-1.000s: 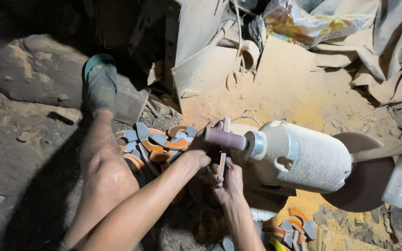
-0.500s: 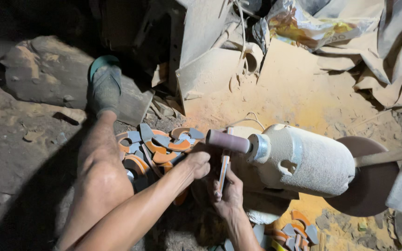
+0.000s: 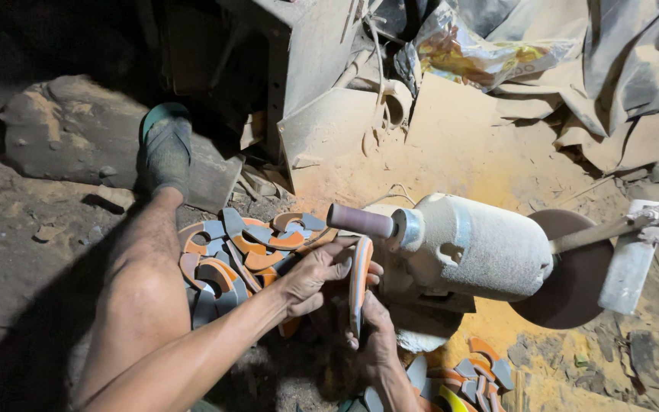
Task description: The person sits on the floor and uses a bench grinder to smooth the edges of multiple orange and gray sandal soles. They hold each sole against the rotating grinding wheel, turning it to work different edges, then place the finished pieces aside.
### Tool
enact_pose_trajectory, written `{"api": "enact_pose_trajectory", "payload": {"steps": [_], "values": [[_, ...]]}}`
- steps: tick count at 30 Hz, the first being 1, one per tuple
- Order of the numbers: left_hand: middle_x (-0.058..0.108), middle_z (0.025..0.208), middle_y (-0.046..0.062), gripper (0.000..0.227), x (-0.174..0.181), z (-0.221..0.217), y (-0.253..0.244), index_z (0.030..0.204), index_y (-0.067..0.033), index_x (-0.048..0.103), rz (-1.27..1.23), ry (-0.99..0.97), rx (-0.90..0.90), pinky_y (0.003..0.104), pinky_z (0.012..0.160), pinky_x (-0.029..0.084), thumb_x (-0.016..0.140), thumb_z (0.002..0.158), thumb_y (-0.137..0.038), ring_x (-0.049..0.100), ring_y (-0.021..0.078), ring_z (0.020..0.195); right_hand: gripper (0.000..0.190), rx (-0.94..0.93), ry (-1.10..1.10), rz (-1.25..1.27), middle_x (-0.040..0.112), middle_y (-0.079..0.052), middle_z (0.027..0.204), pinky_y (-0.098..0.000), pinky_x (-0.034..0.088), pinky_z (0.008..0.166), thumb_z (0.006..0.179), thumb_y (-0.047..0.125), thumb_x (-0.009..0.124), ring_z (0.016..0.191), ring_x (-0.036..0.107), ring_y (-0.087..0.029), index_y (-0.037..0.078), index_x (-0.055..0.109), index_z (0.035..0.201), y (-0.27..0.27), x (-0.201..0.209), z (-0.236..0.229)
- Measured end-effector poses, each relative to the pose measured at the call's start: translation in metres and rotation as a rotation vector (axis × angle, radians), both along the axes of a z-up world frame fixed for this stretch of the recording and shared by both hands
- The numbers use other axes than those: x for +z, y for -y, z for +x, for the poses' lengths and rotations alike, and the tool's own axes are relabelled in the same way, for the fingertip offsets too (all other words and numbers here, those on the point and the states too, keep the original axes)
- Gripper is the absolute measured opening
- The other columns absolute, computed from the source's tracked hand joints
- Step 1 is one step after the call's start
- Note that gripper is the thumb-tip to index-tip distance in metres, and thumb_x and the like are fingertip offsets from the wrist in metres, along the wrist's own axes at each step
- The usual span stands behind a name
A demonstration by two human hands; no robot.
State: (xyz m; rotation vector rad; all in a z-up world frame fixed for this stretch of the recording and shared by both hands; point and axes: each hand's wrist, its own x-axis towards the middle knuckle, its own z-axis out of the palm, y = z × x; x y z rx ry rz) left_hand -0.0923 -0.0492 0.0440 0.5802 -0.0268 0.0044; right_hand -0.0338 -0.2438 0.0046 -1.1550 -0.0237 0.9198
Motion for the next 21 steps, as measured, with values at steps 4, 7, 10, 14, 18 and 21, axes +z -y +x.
{"api": "enact_pose_trajectory", "payload": {"steps": [4, 7, 10, 14, 18, 21], "values": [[0.071, 0.117, 0.014, 0.055, 0.006, -0.012, -0.004, 0.139, -0.0138, 0.053, 0.099, 0.023, -0.018, 0.034, 0.098, 0.057, 0.074, 0.09, -0.026, 0.07, 0.0212, 0.111, 0.037, 0.15, 0.065, 0.145, 0.06, -0.002, 0.071, -0.0233, 0.042, 0.041, 0.1, 0.042, 0.065, 0.049, 0.053, -0.01, 0.005, 0.061, 0.095, 0.004, 0.011, -0.005], [0.068, 0.112, 0.009, 0.046, 0.0, -0.013, -0.002, 0.131, -0.0084, 0.057, 0.133, -0.071, 0.059, 0.032, 0.092, 0.056, 0.076, 0.091, -0.022, 0.067, 0.0172, 0.105, 0.038, 0.089, 0.106, -0.095, 0.065, -0.001, 0.089, -0.0266, 0.052, 0.072, 0.098, 0.038, 0.061, 0.079, 0.061, -0.01, 0.001, 0.065, 0.105, -0.009, 0.023, -0.008], [0.07, 0.105, 0.005, 0.033, -0.013, -0.007, 0.0, 0.12, -0.0059, 0.061, 0.194, -0.282, 0.197, 0.032, 0.081, 0.056, 0.072, 0.091, -0.017, 0.068, 0.0144, 0.096, 0.049, 0.006, 0.122, -0.13, 0.076, -0.006, 0.096, -0.0303, 0.054, 0.084, 0.092, 0.045, 0.047, 0.089, 0.068, -0.016, 0.002, 0.067, 0.106, -0.014, 0.038, -0.01], [0.068, 0.101, 0.005, 0.021, -0.029, -0.002, 0.015, 0.106, -0.0005, 0.061, 0.251, -0.27, 0.331, 0.029, 0.078, 0.06, 0.072, 0.095, -0.015, 0.068, 0.0115, 0.09, 0.034, -0.004, 0.607, -0.38, 0.061, 0.0, 0.091, -0.027, 0.047, 0.075, 0.101, 0.038, 0.056, 0.084, 0.053, -0.01, 0.005, 0.057, 0.107, -0.034, 0.037, -0.007], [0.067, 0.1, 0.002, 0.029, -0.039, 0.005, 0.022, 0.107, -0.0037, 0.069, 0.342, -0.191, 0.384, 0.019, 0.079, 0.051, 0.062, 0.106, -0.032, 0.061, 0.005, 0.09, 0.04, -0.163, 0.336, -0.33, 0.054, 0.0, 0.078, -0.0282, 0.039, 0.062, 0.101, 0.044, 0.057, 0.069, 0.045, -0.011, 0.005, 0.062, 0.095, -0.043, 0.023, 0.001], [0.067, 0.087, 0.0, 0.034, -0.039, 0.013, 0.02, 0.103, -0.0083, 0.069, 0.207, -0.3, 0.278, 0.021, 0.06, 0.048, 0.057, 0.105, -0.039, 0.058, 0.0061, 0.07, 0.052, -0.07, 0.266, -0.259, 0.055, 0.001, 0.072, -0.0271, 0.04, 0.057, 0.1, 0.056, 0.048, 0.062, 0.047, -0.009, 0.007, 0.061, 0.087, -0.053, 0.017, 0.009]]}}
